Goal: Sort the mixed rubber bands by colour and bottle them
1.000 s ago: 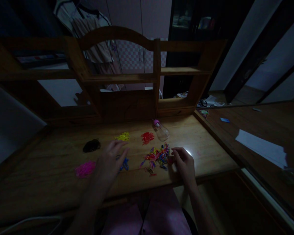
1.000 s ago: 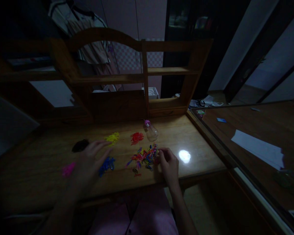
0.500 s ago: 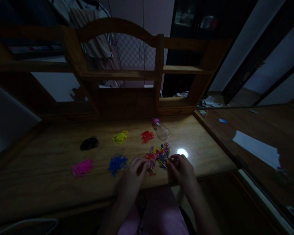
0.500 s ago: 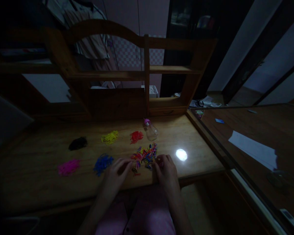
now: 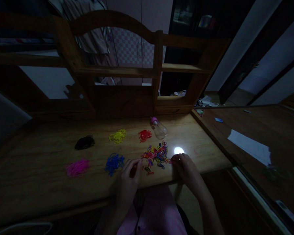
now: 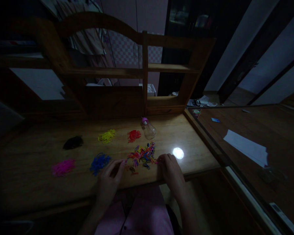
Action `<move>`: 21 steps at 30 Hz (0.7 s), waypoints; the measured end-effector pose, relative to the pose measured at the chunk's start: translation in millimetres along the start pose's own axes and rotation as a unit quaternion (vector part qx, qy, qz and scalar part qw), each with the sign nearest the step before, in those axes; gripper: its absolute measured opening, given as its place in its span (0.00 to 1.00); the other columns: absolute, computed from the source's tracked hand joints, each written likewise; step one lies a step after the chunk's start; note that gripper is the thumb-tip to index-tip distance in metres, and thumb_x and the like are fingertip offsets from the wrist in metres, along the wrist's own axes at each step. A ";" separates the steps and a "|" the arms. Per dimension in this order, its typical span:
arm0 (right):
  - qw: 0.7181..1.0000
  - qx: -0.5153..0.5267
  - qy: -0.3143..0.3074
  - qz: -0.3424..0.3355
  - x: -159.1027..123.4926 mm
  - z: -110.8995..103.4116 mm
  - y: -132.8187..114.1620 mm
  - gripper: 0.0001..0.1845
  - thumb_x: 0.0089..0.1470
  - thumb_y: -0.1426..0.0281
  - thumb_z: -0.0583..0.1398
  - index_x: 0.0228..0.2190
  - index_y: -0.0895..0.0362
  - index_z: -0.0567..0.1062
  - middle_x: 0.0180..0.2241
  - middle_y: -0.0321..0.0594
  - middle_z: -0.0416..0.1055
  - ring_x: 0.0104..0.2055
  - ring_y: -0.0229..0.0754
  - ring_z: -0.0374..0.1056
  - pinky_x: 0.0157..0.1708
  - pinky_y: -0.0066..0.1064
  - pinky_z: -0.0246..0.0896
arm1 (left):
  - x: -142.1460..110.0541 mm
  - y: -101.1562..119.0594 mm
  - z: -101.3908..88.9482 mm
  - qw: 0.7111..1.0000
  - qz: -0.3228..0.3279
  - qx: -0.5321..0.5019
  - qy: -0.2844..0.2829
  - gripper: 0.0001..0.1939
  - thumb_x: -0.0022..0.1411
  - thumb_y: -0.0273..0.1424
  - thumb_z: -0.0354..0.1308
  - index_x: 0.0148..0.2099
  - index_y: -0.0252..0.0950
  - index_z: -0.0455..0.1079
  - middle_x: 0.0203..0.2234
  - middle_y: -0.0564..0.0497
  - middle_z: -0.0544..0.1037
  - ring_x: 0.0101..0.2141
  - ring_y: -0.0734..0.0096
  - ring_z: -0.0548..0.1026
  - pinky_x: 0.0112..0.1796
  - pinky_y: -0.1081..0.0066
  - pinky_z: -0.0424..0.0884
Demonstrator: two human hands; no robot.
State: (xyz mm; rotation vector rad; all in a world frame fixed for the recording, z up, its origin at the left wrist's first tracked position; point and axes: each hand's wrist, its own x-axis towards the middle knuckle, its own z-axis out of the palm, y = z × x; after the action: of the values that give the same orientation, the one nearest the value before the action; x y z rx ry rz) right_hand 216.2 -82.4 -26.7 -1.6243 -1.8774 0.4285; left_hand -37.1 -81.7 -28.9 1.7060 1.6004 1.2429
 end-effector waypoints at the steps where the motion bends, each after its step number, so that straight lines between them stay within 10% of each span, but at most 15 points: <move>1: 1.000 -0.004 0.006 0.006 0.5 2.3 1.6 0.06 0.60 0.71 0.55 0.36 0.55 0.72 0.36 0.45 0.72 0.41 0.49 0.67 0.41 0.41 0.64 | -0.4 -0.6 -0.4 1.000 -0.001 0.000 -0.002 0.09 0.65 0.37 0.55 0.39 0.40 0.73 0.36 0.52 0.78 0.38 0.67 0.76 0.41 0.70 0.69; 21: 0.998 0.055 0.001 -0.013 -9.2 -12.6 -29.2 0.16 0.63 0.72 0.50 0.49 0.54 0.71 0.40 0.46 0.68 0.40 0.44 0.69 0.39 0.33 0.66 | -1.7 -1.2 6.5 0.963 0.201 0.130 -0.124 0.11 0.61 0.30 0.59 0.47 0.44 0.73 0.44 0.49 0.74 0.46 0.61 0.69 0.47 0.59 0.65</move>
State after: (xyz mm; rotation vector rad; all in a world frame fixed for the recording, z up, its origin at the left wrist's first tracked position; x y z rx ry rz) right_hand 202.2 -98.8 -1.6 -1.5266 -1.8384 0.5092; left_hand -32.0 -81.6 -33.4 2.3409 1.3545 0.9653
